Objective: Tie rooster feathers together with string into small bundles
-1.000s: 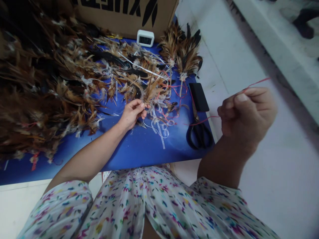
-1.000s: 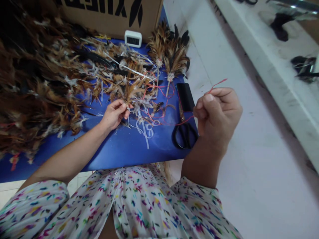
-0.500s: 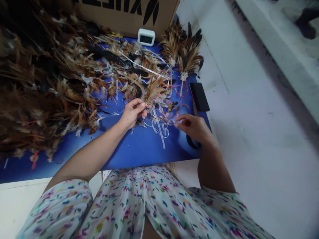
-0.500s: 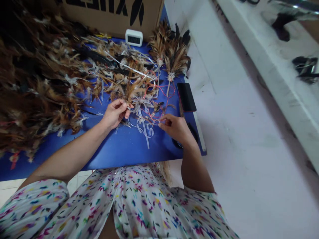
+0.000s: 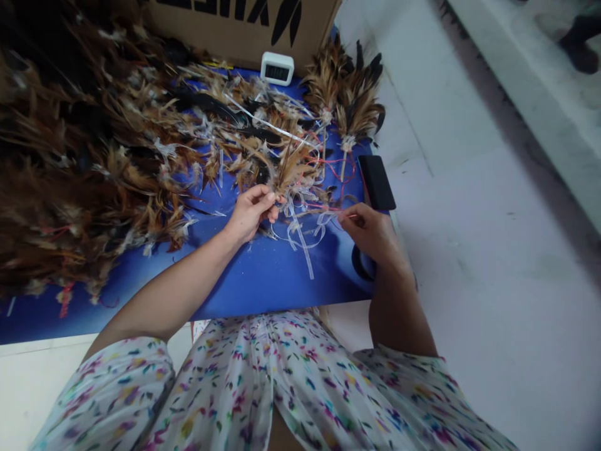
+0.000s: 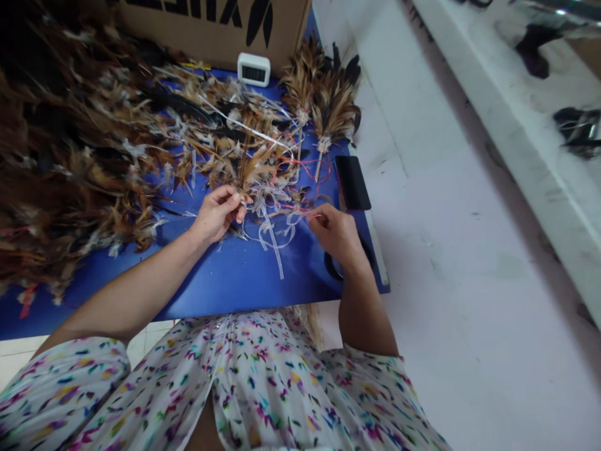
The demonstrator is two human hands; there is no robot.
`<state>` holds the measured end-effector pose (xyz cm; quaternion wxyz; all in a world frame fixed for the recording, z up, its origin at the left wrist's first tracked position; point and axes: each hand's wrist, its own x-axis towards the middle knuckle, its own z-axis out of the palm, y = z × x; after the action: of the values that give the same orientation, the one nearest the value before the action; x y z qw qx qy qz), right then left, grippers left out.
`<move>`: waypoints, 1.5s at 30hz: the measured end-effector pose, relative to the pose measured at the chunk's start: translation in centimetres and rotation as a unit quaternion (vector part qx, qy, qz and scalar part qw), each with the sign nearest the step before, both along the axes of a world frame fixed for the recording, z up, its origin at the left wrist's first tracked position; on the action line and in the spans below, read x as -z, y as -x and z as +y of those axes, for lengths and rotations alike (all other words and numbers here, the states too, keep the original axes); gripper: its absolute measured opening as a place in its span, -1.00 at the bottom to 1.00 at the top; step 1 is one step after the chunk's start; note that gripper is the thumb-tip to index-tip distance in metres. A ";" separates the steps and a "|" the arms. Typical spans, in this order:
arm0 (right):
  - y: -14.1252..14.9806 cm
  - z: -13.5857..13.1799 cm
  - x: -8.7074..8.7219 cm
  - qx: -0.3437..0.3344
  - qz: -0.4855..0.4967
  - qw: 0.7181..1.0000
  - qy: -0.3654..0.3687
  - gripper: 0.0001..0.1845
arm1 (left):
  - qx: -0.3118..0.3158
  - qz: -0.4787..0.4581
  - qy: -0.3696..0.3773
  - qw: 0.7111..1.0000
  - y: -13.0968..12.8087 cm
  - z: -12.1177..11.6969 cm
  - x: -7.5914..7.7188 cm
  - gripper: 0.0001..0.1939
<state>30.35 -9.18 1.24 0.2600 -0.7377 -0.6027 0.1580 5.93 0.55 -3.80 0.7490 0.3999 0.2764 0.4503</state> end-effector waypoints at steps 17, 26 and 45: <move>-1.3 -0.8 -4.2 0.158 0.058 0.952 -0.257 -0.90 | 0.004 -0.007 -0.001 1.000 0.0 -0.1 -0.1 -0.48; -1.2 -2.1 -5.1 0.164 0.040 0.962 -0.217 -0.84 | -0.001 0.000 0.006 1.000 -0.1 -0.1 -0.1 -0.53; -1.8 -2.0 -3.5 0.038 0.078 0.993 -0.079 -0.77 | 0.000 -0.001 0.003 1.000 -0.1 -0.1 -0.2 -0.54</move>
<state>32.15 -11.13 4.70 0.3701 -0.7223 -0.5628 0.1571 6.00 0.45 -3.56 0.7506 0.3974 0.2769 0.4495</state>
